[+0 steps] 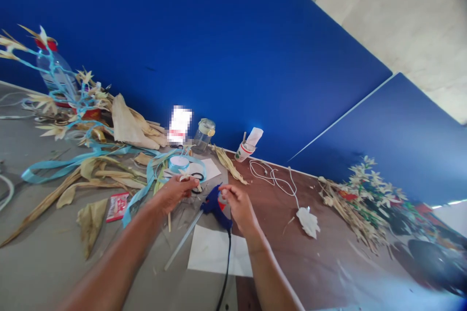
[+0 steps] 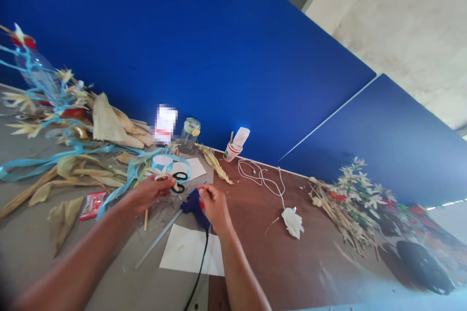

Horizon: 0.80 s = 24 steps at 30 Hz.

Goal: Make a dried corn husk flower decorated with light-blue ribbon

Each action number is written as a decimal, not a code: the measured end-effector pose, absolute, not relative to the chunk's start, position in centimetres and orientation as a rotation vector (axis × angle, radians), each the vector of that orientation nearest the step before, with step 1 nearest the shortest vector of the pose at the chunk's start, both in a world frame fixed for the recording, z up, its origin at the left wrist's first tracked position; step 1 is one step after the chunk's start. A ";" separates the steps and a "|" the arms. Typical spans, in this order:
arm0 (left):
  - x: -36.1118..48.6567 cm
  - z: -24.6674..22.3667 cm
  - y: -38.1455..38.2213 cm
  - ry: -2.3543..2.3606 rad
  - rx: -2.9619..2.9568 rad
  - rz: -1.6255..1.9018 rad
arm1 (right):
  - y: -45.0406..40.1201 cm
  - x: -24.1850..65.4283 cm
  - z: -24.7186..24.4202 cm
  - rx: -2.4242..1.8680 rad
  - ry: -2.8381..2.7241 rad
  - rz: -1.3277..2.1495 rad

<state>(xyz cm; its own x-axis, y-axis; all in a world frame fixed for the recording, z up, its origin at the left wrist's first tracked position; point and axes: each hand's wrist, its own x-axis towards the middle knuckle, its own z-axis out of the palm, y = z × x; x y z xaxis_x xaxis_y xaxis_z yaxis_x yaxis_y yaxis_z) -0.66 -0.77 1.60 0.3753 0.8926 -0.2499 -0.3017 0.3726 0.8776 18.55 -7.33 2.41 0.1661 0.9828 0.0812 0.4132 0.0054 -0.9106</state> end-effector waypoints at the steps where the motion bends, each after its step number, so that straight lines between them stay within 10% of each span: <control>1: -0.6 1.5 -0.7 0.849 0.873 0.885 | -6.9 18.1 2.8 -1.527 -1.367 0.856; 24: -0.9 0.3 -0.5 0.871 1.159 0.762 | -2.0 15.9 3.5 -1.343 -1.286 1.564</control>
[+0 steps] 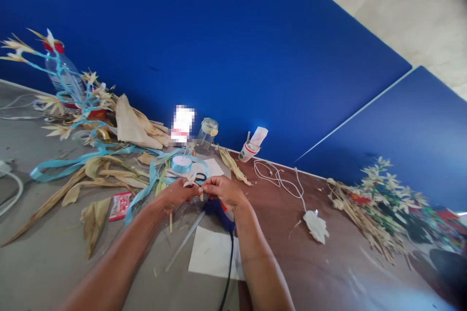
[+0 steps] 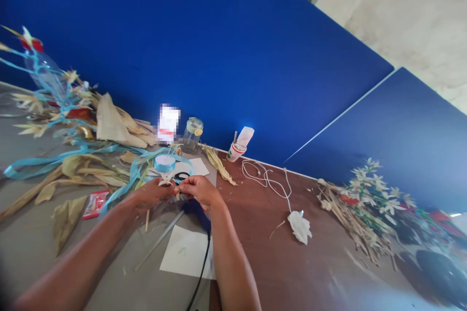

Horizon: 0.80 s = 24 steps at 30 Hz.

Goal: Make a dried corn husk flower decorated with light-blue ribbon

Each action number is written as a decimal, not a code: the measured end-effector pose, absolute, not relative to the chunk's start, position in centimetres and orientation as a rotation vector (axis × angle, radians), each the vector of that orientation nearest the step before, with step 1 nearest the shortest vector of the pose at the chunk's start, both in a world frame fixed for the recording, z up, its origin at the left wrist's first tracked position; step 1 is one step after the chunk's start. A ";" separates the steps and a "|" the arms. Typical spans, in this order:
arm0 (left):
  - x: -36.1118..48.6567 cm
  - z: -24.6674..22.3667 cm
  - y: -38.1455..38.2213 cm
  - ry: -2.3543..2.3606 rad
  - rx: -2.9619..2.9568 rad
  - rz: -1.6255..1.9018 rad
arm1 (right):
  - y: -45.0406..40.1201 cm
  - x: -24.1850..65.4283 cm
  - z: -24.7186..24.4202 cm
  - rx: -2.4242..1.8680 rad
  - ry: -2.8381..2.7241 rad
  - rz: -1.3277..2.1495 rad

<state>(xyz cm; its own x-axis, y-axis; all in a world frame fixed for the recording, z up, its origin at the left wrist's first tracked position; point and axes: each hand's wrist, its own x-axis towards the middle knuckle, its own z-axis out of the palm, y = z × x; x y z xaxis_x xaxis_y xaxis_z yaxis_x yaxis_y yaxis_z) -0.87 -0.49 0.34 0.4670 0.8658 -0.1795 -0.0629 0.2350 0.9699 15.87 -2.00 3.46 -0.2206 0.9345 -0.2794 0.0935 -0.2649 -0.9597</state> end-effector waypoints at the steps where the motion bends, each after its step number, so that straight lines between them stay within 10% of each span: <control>1: -0.9 0.3 -0.5 0.869 1.166 0.761 | -2.0 15.9 3.4 -1.343 -1.283 1.579; 24: -0.9 -0.1 0.2 0.845 1.051 0.914 | -1.3 14.9 2.3 -1.300 -1.035 1.367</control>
<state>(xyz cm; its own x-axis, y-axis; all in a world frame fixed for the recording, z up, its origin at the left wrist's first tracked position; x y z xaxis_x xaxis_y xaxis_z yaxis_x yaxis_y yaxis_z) -0.90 0.24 -0.08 0.3821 0.9143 -0.1347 -0.2059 0.2263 0.9521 14.90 -1.29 2.35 0.0161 0.9812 -0.1925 -0.0807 -0.1906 -0.9783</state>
